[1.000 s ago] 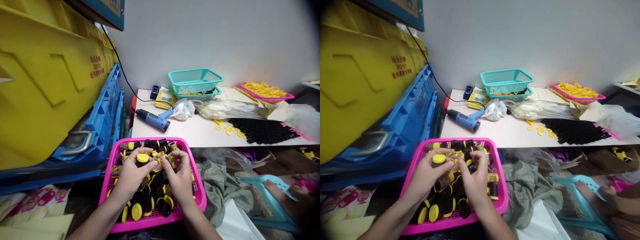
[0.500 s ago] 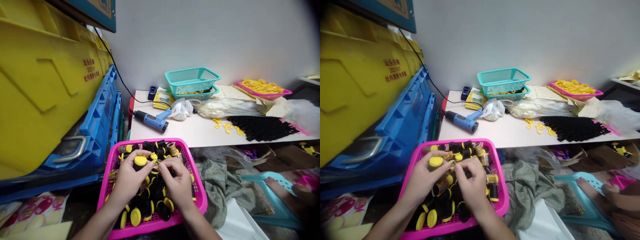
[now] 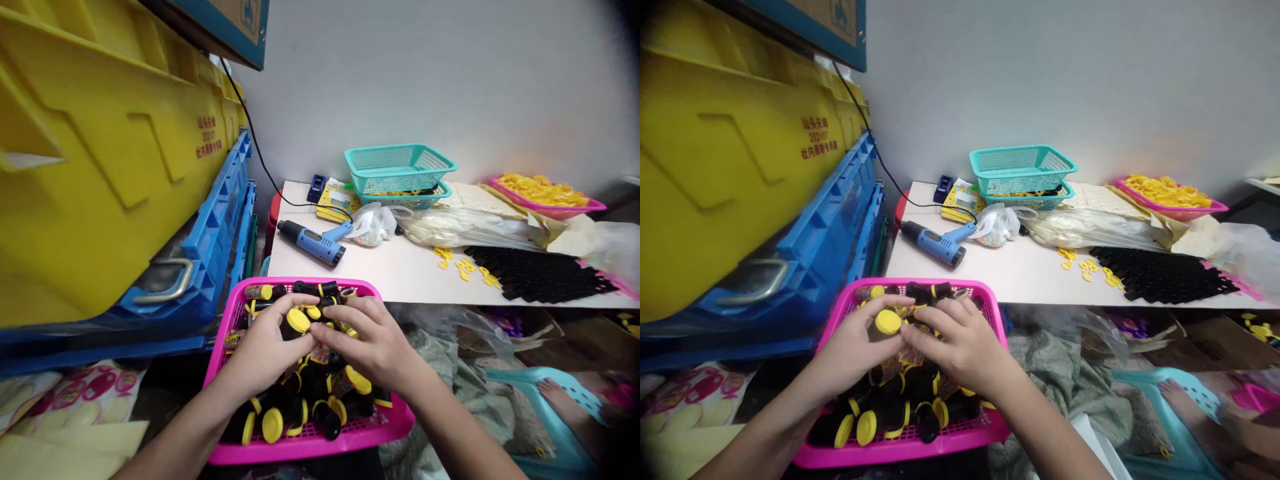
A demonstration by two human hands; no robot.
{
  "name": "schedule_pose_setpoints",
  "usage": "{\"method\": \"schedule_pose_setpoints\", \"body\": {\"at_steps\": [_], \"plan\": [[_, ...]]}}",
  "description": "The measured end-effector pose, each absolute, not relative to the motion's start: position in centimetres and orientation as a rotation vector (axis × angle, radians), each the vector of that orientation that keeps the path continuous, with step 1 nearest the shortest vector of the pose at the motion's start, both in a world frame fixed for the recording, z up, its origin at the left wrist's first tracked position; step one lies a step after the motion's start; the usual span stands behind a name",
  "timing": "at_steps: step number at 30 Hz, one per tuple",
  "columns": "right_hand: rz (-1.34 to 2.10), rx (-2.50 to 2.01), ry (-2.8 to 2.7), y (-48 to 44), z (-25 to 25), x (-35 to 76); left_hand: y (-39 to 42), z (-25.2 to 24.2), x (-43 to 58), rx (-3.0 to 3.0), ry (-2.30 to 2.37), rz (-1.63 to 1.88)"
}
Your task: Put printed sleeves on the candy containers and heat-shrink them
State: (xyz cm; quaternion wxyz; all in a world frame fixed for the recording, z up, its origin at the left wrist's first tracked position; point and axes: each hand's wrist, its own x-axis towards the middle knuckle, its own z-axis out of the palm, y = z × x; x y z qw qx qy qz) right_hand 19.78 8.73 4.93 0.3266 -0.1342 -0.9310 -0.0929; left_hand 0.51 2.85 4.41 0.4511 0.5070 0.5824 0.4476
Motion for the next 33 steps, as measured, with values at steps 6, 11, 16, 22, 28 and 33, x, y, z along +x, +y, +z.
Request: {"method": "schedule_pose_setpoints", "body": {"at_steps": [6, 11, 16, 22, 28, 33], "plan": [[-0.166, -0.17, -2.563, 9.3, 5.5, 20.1, 2.9, 4.4, -0.1, 1.317, 1.41, 0.97], [0.171, -0.142, -2.958, 9.2, 7.1, 19.7, 2.6, 4.7, 0.8, 1.657, 1.455, 0.785], [0.163, -0.116, -3.142, 9.3, 8.6, 19.7, 2.7, 4.5, 0.4, 1.852, 1.52, 0.647], [-0.031, -0.352, -2.88, 10.6, 9.4, 22.4, 3.1, 3.9, -2.7, 1.572, 1.695, 0.947], [0.473, -0.462, -2.398, 8.5, 5.5, 19.7, 2.7, 4.2, -1.3, 1.377, 1.502, 1.27], [0.381, -0.459, -2.162, 6.4, 2.6, 17.1, 2.8, 4.3, -0.6, 1.399, 1.414, 1.313]]}}
